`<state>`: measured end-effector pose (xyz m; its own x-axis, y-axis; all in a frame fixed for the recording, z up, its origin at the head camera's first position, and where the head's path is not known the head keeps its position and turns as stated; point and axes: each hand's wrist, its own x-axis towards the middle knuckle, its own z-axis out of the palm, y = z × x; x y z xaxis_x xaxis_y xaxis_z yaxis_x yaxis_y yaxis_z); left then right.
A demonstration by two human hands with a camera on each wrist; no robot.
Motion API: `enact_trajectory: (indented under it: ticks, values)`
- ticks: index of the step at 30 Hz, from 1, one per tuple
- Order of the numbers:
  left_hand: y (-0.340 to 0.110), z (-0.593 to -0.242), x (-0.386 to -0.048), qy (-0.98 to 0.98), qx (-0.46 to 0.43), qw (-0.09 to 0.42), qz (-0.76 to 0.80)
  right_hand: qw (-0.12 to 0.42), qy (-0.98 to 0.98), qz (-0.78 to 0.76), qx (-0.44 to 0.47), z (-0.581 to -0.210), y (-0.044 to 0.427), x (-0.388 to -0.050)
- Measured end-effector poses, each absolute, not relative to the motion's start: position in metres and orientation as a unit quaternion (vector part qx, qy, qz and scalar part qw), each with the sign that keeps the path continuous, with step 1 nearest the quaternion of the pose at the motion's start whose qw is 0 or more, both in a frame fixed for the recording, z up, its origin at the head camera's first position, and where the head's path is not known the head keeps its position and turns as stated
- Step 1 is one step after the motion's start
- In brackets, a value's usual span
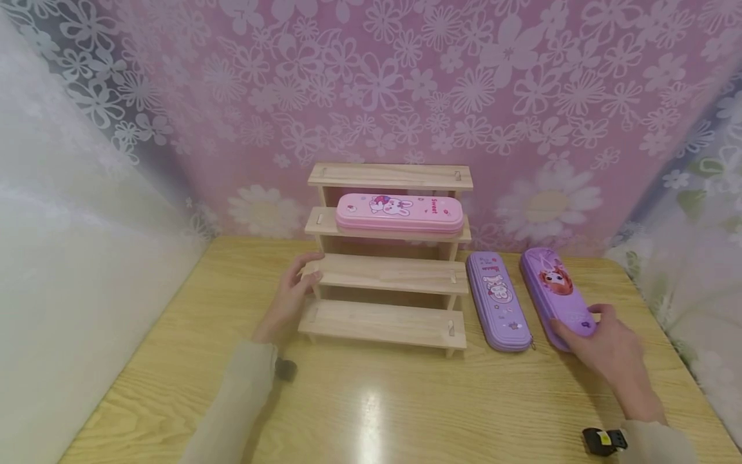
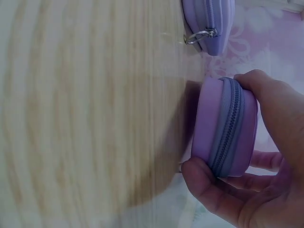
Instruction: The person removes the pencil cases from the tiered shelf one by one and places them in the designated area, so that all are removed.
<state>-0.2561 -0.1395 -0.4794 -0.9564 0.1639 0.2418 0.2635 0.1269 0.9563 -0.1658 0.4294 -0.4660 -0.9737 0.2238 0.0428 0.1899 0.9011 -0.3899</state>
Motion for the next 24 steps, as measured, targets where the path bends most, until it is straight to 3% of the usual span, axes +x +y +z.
enact_trajectory:
  ticks: [24]
  values:
    - [-0.140,-0.480,-0.256,-0.748,-0.146,0.041,-0.646,0.016,-0.978,0.195,-0.078,-0.466,0.420,-0.168]
